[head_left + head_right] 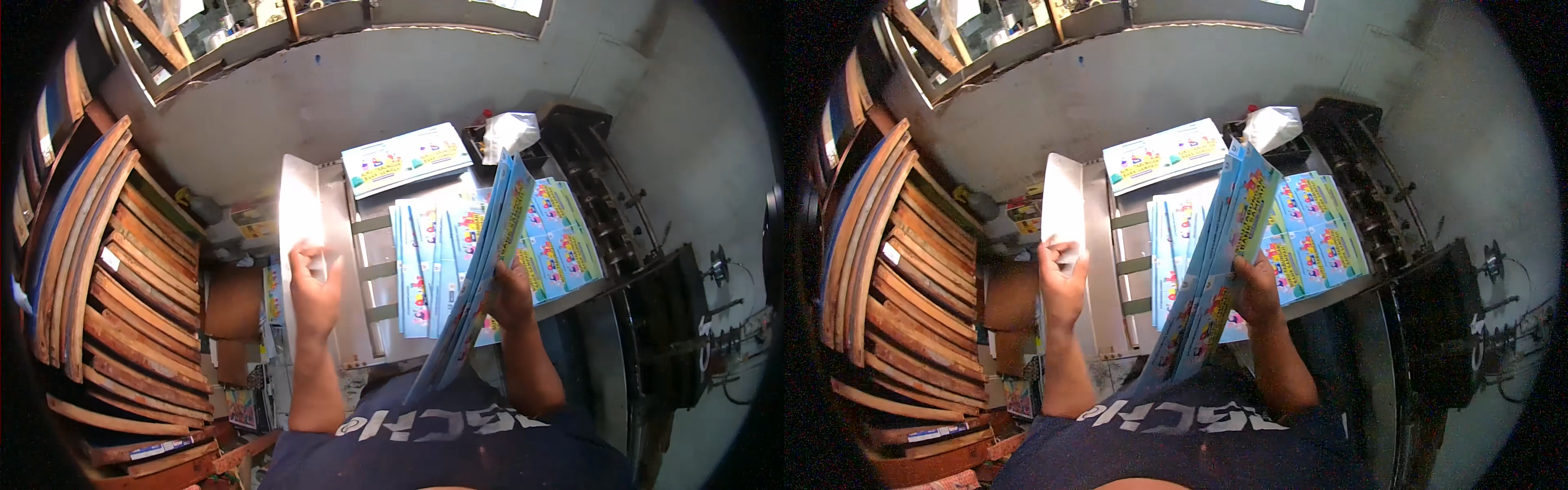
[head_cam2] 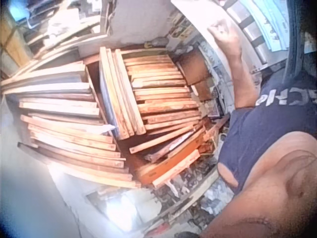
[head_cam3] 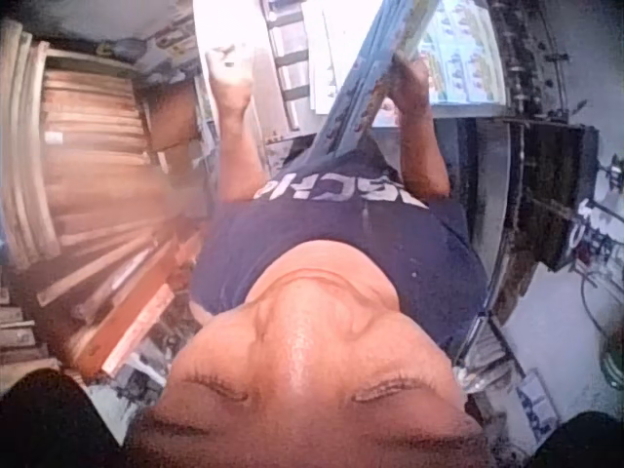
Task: The person folds printed paper sheets by hand, sorts and fans through a stack of printed booklets on a table, and folds additional printed sheets.
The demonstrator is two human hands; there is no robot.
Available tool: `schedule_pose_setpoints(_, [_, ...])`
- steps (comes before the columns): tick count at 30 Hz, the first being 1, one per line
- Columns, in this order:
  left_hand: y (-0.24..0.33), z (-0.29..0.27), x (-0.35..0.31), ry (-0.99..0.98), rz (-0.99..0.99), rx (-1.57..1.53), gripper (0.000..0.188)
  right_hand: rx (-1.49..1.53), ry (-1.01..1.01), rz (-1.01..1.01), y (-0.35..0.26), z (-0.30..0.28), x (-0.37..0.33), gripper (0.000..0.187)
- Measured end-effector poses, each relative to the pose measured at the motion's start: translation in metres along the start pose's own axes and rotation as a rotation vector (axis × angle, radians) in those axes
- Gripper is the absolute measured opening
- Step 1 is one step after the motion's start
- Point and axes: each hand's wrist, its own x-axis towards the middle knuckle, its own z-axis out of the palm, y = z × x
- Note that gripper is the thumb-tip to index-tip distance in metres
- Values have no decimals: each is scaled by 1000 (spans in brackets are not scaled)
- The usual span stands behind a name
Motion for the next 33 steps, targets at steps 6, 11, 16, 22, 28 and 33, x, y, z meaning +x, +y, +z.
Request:
schedule_pose_setpoints(6, [10,-4,-19,-224,-234,-280,66,-293,93,27,8,32,23,56])
schedule_pose_setpoints(11, [-32,14,-57,-416,-460,-577,37,-880,-72,267,82,40,34,77])
schedule_pose_setpoints(16, [-72,-9,-77,-79,-557,-86,39,-1886,19,49,86,-12,15,91])
schedule_pose_setpoints(22, [-73,3,-62,-177,-371,507,75,-2178,85,100,71,-26,-3,103])
schedule_pose_setpoints(28, [-70,40,-70,-292,-59,822,71,-2137,110,222,61,-43,2,100])
schedule_pose_setpoints(33, [-45,92,-63,-692,-245,615,59,-2135,101,226,60,-55,8,101])
